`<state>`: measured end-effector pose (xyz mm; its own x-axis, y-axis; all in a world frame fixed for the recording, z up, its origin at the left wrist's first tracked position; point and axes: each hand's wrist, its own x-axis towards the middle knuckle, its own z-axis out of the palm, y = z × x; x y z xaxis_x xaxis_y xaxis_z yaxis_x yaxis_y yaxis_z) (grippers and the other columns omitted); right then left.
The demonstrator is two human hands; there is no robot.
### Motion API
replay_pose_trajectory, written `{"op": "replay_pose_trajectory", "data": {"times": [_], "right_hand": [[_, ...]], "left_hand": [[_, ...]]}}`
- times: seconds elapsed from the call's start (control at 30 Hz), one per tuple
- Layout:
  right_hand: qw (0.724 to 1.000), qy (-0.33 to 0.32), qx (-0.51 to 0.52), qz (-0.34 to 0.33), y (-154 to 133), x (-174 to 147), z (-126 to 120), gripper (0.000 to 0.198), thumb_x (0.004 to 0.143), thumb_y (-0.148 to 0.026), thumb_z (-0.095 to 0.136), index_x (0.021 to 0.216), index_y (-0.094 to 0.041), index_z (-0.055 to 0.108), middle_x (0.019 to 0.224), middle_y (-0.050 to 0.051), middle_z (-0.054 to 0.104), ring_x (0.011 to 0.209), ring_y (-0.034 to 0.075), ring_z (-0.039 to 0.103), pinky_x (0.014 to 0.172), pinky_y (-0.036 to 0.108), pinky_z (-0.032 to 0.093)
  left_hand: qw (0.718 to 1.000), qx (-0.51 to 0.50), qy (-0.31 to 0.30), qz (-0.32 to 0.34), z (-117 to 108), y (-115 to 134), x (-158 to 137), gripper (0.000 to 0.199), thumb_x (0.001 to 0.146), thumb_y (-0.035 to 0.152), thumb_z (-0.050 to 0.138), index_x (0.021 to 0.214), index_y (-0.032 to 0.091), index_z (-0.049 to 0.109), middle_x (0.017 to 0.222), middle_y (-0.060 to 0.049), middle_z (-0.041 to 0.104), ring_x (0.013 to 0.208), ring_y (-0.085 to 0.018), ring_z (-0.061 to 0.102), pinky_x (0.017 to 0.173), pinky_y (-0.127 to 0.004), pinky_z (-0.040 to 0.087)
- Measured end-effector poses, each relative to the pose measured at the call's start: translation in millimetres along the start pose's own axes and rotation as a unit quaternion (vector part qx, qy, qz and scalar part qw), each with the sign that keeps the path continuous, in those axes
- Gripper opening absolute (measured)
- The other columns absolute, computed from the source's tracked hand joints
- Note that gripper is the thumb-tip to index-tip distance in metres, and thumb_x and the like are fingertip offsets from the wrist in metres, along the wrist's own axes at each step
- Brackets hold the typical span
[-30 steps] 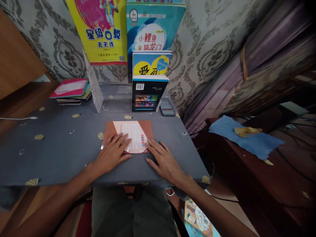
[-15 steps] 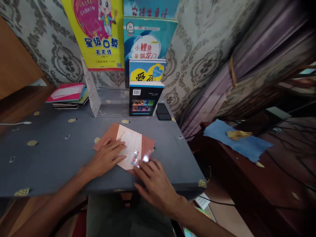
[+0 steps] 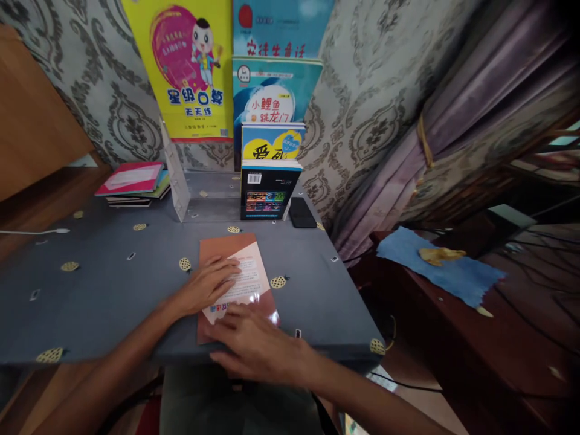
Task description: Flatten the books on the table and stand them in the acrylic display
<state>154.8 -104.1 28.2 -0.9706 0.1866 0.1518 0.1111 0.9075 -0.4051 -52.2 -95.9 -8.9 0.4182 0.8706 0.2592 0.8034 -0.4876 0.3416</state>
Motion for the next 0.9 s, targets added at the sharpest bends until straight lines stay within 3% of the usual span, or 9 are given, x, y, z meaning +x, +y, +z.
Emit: {"op": "replay_pose_trajectory", "data": {"times": [0.07, 0.13, 0.23, 0.33, 0.5, 0.67, 0.9], "right_hand": [[0.998, 0.022, 0.053, 0.010, 15, 6, -4, 0.016, 0.098, -0.023, 0.057, 0.100, -0.016, 0.071, 0.089, 0.006, 0.074, 0.086, 0.018, 0.067, 0.081, 0.029, 0.053], [0.991, 0.099, 0.074, 0.054, 33, 17, -4, 0.021, 0.099, -0.018, 0.051, 0.101, -0.017, 0.072, 0.090, 0.006, 0.075, 0.085, 0.018, 0.068, 0.081, 0.031, 0.053], [0.979, 0.178, 0.066, 0.075, 57, 45, -1, 0.036, 0.098, -0.016, 0.045, 0.132, -0.016, 0.060, 0.121, 0.014, 0.071, 0.112, 0.024, 0.064, 0.098, 0.043, 0.050], [0.984, 0.160, 0.059, 0.055, 77, 80, 2, 0.047, 0.097, -0.012, 0.040, 0.144, -0.008, 0.046, 0.140, 0.021, 0.059, 0.128, 0.027, 0.055, 0.108, 0.048, 0.044], [0.991, 0.107, 0.058, 0.055, 98, 114, 10, 0.047, 0.100, -0.014, 0.038, 0.146, -0.005, 0.042, 0.138, 0.022, 0.060, 0.132, 0.026, 0.054, 0.114, 0.046, 0.039], [0.989, 0.109, 0.059, 0.079, 113, 101, 9, 0.040, 0.105, -0.023, 0.039, 0.143, -0.014, 0.046, 0.133, 0.017, 0.066, 0.126, 0.025, 0.060, 0.115, 0.052, 0.036], [0.973, 0.140, 0.010, 0.182, 154, 47, -9, 0.039, 0.100, -0.018, 0.045, 0.138, -0.016, 0.055, 0.132, 0.015, 0.068, 0.120, 0.024, 0.064, 0.118, 0.056, 0.029]], "left_hand": [[0.999, 0.023, 0.031, -0.028, 2, -5, -5, 0.032, 0.104, 0.029, 0.039, 0.125, 0.020, 0.060, 0.135, -0.010, 0.064, 0.132, -0.021, 0.055, 0.116, -0.045, 0.039], [0.992, 0.072, 0.070, -0.082, 4, -11, -9, 0.031, 0.102, 0.026, 0.039, 0.124, 0.019, 0.060, 0.134, -0.012, 0.064, 0.130, -0.025, 0.056, 0.112, -0.050, 0.040], [0.972, 0.123, 0.120, -0.158, 5, -20, -13, 0.031, 0.099, 0.023, 0.041, 0.125, 0.018, 0.057, 0.133, -0.015, 0.063, 0.127, -0.030, 0.057, 0.106, -0.053, 0.044], [0.962, 0.137, 0.131, -0.196, 7, -25, -15, 0.029, 0.096, 0.023, 0.043, 0.121, 0.016, 0.056, 0.123, -0.016, 0.066, 0.116, -0.032, 0.061, 0.099, -0.051, 0.048], [0.957, 0.149, 0.134, -0.209, 9, -27, -14, 0.031, 0.095, 0.024, 0.043, 0.121, 0.015, 0.055, 0.118, -0.018, 0.066, 0.112, -0.033, 0.062, 0.097, -0.052, 0.049], [0.954, 0.175, 0.113, -0.216, 7, -21, -12, 0.035, 0.098, 0.029, 0.039, 0.127, 0.015, 0.053, 0.126, -0.018, 0.064, 0.118, -0.034, 0.059, 0.099, -0.052, 0.048], [0.956, 0.177, 0.114, -0.203, 6, -20, -12, 0.036, 0.100, 0.032, 0.037, 0.129, 0.017, 0.053, 0.129, -0.017, 0.064, 0.119, -0.034, 0.059, 0.101, -0.053, 0.047]]}}
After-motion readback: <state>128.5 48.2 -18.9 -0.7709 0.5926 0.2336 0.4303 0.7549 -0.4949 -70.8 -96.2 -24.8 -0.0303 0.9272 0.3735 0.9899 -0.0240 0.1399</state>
